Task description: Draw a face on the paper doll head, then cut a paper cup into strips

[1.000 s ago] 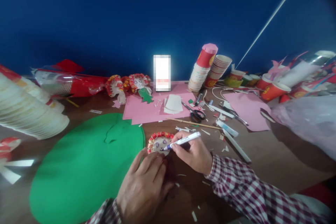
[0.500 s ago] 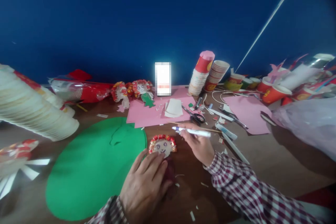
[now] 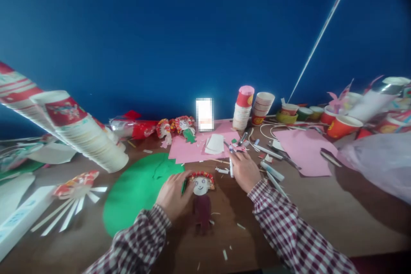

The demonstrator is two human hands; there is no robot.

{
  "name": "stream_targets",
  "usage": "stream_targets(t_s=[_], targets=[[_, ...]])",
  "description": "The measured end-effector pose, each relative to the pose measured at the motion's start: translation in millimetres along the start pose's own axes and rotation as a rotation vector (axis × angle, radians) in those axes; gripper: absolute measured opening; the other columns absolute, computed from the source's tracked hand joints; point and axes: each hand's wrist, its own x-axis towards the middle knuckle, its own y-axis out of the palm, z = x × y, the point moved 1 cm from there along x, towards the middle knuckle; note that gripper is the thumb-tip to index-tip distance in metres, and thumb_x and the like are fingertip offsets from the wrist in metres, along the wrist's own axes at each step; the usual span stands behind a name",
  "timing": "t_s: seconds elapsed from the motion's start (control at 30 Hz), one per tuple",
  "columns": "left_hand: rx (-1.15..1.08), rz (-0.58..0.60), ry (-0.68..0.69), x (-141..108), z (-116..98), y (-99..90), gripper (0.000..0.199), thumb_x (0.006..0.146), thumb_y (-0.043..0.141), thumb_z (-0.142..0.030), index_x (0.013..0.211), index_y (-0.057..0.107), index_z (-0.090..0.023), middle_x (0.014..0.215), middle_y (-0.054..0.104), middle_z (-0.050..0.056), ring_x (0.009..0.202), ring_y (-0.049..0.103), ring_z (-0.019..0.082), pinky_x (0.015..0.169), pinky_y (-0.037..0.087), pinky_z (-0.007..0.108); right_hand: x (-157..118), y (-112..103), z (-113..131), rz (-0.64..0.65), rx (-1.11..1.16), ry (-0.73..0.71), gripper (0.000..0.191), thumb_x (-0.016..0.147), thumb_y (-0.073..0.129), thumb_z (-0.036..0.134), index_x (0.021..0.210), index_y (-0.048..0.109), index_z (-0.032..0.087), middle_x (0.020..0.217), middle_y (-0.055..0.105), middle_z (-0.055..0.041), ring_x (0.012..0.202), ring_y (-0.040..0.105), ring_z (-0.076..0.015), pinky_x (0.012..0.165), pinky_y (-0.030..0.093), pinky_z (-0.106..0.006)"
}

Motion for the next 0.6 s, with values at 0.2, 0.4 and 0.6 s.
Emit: stream_targets(t_s=[0.2, 0.4, 0.6], targets=[[-0.003, 0.09, -0.112, 19.4, -5.9, -0.9, 0.03, 0.075, 0.053, -0.032, 0.099, 0.062, -0.016, 0.09, 0.065, 0.009, 0.088, 0.058, 0.022, 0.079, 0.043, 0.034, -2.0, 0.0, 2.8, 0.041, -0.065, 0.031, 0.042, 0.087, 0.039, 0.014, 0.127, 0.047, 0.023, 0.107, 0.058, -0.0093, 0.098, 0.047, -0.024, 0.084, 0.04, -0.034], [-0.316, 0.096, -0.171, 17.2, -7.9, -6.5, 0.013, 0.07, 0.052, -0.022, 0.081, 0.057, -0.017, 0.074, 0.061, 0.002, 0.07, 0.057, 0.015, 0.065, 0.042, 0.027, -2.9, 0.1, 3.4, 0.031, -0.045, 0.042, 0.042, 0.084, 0.044, 0.015, 0.125, 0.051, 0.023, 0.102, 0.057, -0.0107, 0.095, 0.048, -0.0252, 0.076, 0.043, -0.034], [-0.732, 0.076, -0.259, 1.7, -9.3, -25.5, 0.019, 0.069, 0.05, -0.018, 0.088, 0.05, -0.015, 0.067, 0.059, 0.0, 0.056, 0.053, 0.011, 0.05, 0.04, 0.023, -1.9, 6.1, 2.4, -0.062, -0.011, 0.008, 0.04, 0.082, 0.044, 0.012, 0.12, 0.055, 0.02, 0.095, 0.058, -0.0121, 0.088, 0.052, -0.0268, 0.071, 0.046, -0.037]])
